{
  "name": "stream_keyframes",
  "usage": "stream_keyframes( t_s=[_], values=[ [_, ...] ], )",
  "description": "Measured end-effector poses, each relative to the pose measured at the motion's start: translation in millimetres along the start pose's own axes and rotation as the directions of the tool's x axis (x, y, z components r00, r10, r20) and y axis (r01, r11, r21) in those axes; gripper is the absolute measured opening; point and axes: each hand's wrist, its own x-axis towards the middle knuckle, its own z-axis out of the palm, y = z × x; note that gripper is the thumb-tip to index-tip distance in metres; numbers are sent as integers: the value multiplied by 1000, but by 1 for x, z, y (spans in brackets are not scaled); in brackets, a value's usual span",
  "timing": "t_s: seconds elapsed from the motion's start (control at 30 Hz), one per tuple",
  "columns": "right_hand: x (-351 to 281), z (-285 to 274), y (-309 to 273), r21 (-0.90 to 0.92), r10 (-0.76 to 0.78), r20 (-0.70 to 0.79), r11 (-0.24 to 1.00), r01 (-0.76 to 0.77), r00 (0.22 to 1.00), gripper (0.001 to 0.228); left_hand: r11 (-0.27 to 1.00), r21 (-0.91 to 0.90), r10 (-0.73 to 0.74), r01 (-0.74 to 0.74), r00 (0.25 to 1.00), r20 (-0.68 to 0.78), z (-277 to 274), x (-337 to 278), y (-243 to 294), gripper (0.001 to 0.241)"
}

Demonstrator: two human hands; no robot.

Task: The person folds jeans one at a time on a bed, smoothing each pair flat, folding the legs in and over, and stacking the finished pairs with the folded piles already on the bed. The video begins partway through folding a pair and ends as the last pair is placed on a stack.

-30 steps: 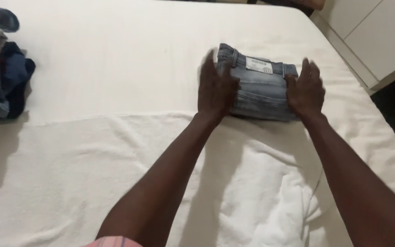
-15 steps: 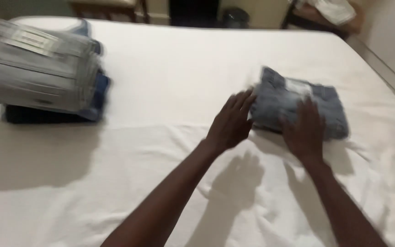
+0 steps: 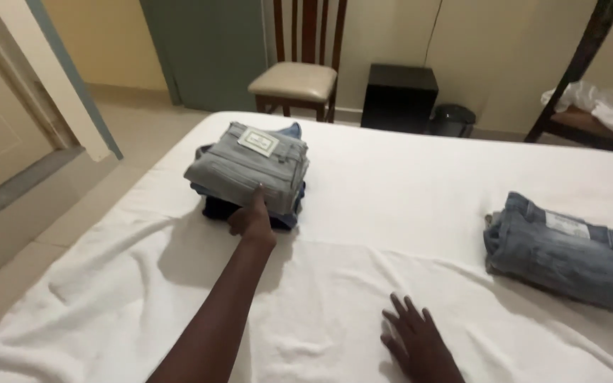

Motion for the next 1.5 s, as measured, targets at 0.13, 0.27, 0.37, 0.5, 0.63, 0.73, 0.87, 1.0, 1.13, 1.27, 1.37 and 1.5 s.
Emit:
stream_keyframes(
  t_s=[0.13,0.27,0.37,0.5,0.63,0.73,0.87,1.0,1.13,1.27,1.37,1.5],
  values=[
    [13,38,32,84,-55,42,995,52,998,56,975,198,100,-103,995,27,26,40,15,122],
    [13,42,32,132,83,77,987,-92,994,53,999,-20,31,-31,1000,5,26,17,28,120],
    [18,39,21,182,76,59,980,-85,995,52,995,56,87,-84,995,-49,37,49,28,117],
    [20,6,-6,259,13,-18,966,-7,1000,49,950,-263,215,-167,962,167,30,33,47,91],
    [22,-8,-21,504,161,137,838,-209,977,67,957,-289,48,20,973,227,9,-30,69,79],
    [18,-15,-25,566,283,8,790,-238,959,50,968,-238,20,83,917,398,-3,-41,39,68],
    [7,-56,-20,889,384,171,336,-310,908,57,932,-301,113,200,631,768,-25,-79,-34,62],
    [3,-120,-43,861,350,465,-392,-323,813,74,972,-25,-82,236,434,897,-65,-139,-84,59],
    [-11,-115,-37,846,281,451,-437,-306,847,87,969,208,-245,134,415,876,-89,-145,-132,60],
    [-13,-82,-25,789,379,606,-397,-469,699,67,870,489,-370,-66,567,736,-89,-123,-160,83],
    [-9,-69,-24,745,464,643,-192,-639,610,53,584,664,-173,-466,728,663,-83,-135,-170,111],
    [-9,-61,-20,796,451,577,-124,-593,681,41,190,576,148,-795,603,784,-76,-169,-205,141]
  ],
)
